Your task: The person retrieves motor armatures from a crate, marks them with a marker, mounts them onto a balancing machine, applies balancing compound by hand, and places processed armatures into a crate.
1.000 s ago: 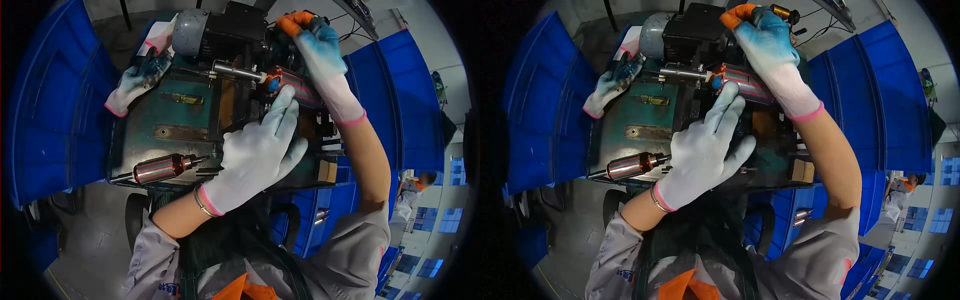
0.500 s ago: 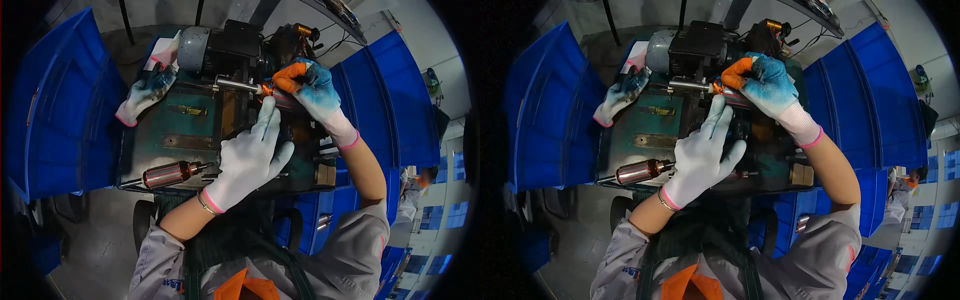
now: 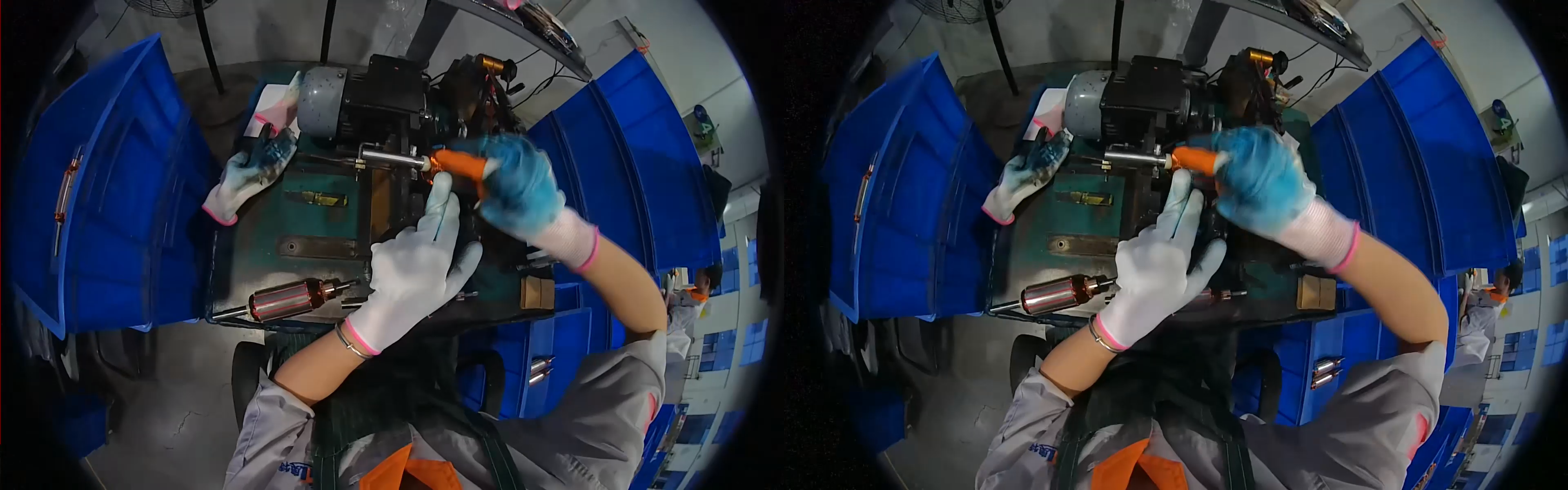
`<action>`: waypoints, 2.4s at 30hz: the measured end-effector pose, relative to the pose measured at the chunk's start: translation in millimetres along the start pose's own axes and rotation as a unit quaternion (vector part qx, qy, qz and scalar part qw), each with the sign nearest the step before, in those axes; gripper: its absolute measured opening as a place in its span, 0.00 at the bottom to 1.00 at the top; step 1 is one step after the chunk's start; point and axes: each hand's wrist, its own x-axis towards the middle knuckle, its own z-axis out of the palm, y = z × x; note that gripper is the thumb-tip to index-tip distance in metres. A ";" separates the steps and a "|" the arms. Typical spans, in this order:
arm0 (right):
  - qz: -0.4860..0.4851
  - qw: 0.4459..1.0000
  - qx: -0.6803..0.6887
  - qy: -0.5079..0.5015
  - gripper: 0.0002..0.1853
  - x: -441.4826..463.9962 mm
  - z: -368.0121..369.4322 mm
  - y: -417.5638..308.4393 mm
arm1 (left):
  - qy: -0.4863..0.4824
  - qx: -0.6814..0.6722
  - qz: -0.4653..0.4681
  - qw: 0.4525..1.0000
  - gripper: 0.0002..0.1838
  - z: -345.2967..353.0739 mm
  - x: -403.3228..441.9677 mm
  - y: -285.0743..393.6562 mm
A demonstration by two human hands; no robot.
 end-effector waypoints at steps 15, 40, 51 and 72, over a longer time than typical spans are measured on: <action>0.300 0.877 0.374 -0.017 0.38 46.4 19.3 -11.6 | -0.011 -0.006 -0.029 1.000 0.25 -10.2 -12.5 3.2; 0.298 0.574 0.505 0.571 0.20 -163.4 46.7 -82.0 | -0.197 -0.736 -0.276 0.585 0.31 -23.4 -87.5 5.8; 0.526 0.842 -0.036 0.117 0.24 -284.2 111.8 32.4 | -0.277 -0.626 -0.119 0.719 0.47 -10.8 -76.1 26.2; 0.119 0.926 0.064 0.353 0.26 -102.3 92.7 -166.4 | -0.195 -0.575 -0.402 0.686 0.17 -50.3 -72.9 14.9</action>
